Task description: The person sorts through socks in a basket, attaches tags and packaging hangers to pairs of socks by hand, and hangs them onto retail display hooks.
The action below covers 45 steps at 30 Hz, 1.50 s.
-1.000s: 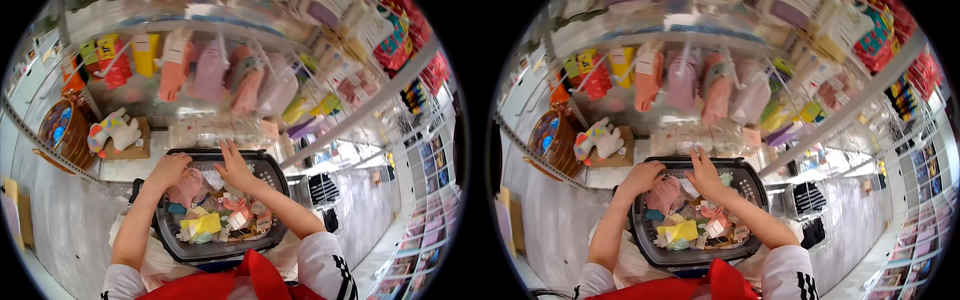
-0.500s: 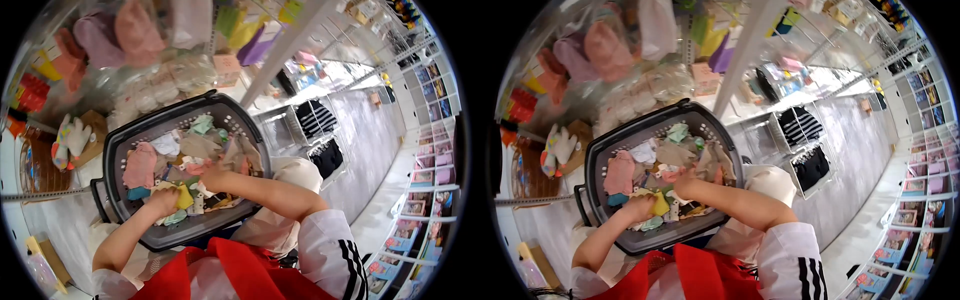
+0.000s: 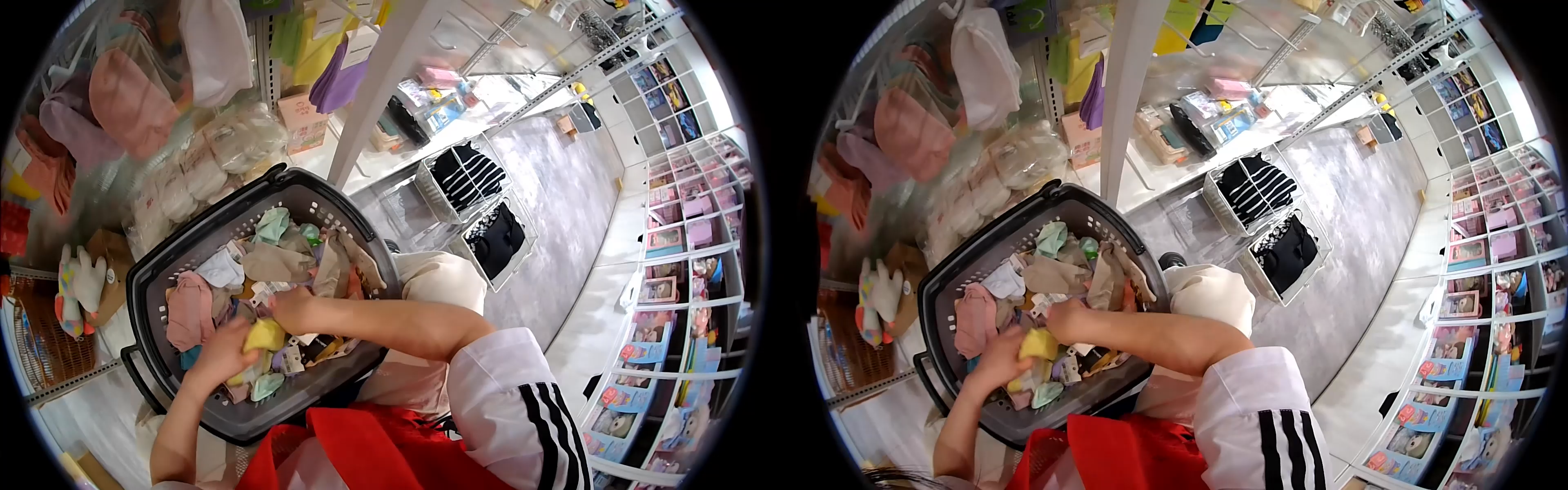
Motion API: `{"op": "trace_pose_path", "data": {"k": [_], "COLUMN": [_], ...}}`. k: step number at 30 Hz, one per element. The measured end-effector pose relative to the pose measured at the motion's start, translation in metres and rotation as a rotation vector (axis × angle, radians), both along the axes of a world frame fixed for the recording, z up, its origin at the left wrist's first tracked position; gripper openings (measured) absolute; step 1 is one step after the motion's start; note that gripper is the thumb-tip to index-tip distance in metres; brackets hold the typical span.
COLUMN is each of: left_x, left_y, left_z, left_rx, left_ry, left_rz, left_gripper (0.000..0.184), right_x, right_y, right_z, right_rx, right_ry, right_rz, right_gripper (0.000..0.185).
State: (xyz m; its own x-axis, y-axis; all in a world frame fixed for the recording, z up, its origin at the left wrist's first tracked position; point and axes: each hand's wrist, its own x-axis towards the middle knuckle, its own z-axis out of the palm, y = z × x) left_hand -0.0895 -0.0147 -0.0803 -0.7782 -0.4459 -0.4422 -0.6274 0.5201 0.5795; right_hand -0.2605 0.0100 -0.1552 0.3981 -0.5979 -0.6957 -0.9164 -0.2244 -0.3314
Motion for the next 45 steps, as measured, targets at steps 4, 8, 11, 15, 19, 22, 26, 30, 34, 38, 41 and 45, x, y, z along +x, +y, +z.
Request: {"op": "trace_pose_path", "data": {"k": [4, 8, 11, 15, 19, 22, 26, 30, 34, 38, 41, 45], "left_x": [0.008, 0.016, 0.019, 0.024, 0.030, 0.033, 0.039, 0.036, 0.034, 0.029, 0.026, 0.028], "left_y": [-0.015, -0.029, -0.032, -0.035, -0.040, -0.046, -0.054, -0.053, -0.047, -0.043, -0.039, -0.037], "left_z": [-0.001, 0.003, 0.011, 0.023, 0.024, 0.023, 0.022, 0.025, 0.027, 0.030, 0.026, 0.024], "left_rx": [0.043, 0.433, 0.572, 0.750, 0.863, 0.846, 0.827, 0.777, 0.726, 0.635, 0.457, 0.393], "left_ry": [0.552, 0.780, 0.900, 1.031, 1.104, 1.197, 1.235, 1.206, 1.054, 0.906, 0.733, 0.479], "left_rz": [0.483, 1.013, 1.140, 1.190, 1.287, 1.338, 1.330, 1.259, 1.173, 1.138, 1.079, 0.842], "left_gripper": [0.037, 0.023, 0.023, 0.030, 0.031, 0.031, 0.031, 0.029, 0.028, 0.034, 0.032, 0.026], "right_x": [-0.009, -0.003, 0.011, 0.015, 0.011, 0.007, -0.008, -0.019, -0.029, -0.036, -0.042, -0.045], "right_y": [-0.026, -0.044, -0.048, -0.044, -0.045, -0.049, -0.062, -0.070, -0.076, -0.078, -0.082, -0.085], "right_z": [0.043, 0.063, 0.061, 0.093, 0.089, 0.082, 0.081, 0.091, 0.090, 0.096, 0.094, 0.091], "right_rx": [-0.020, 0.428, 0.755, 0.693, 0.394, 0.259, 0.201, 0.074, -0.046, -0.096, -0.136, -0.174], "right_ry": [-0.587, -1.105, -1.368, -1.204, -0.919, -0.960, -1.069, -1.092, -1.096, -1.146, -1.219, -1.299], "right_rz": [-0.312, -0.813, -1.114, -0.959, -0.844, -0.982, -1.116, -1.182, -1.265, -1.258, -1.237, -1.309], "right_gripper": [0.020, 0.032, 0.043, 0.034, 0.033, 0.032, 0.030, 0.025, 0.020, 0.018, 0.016, 0.016]}}
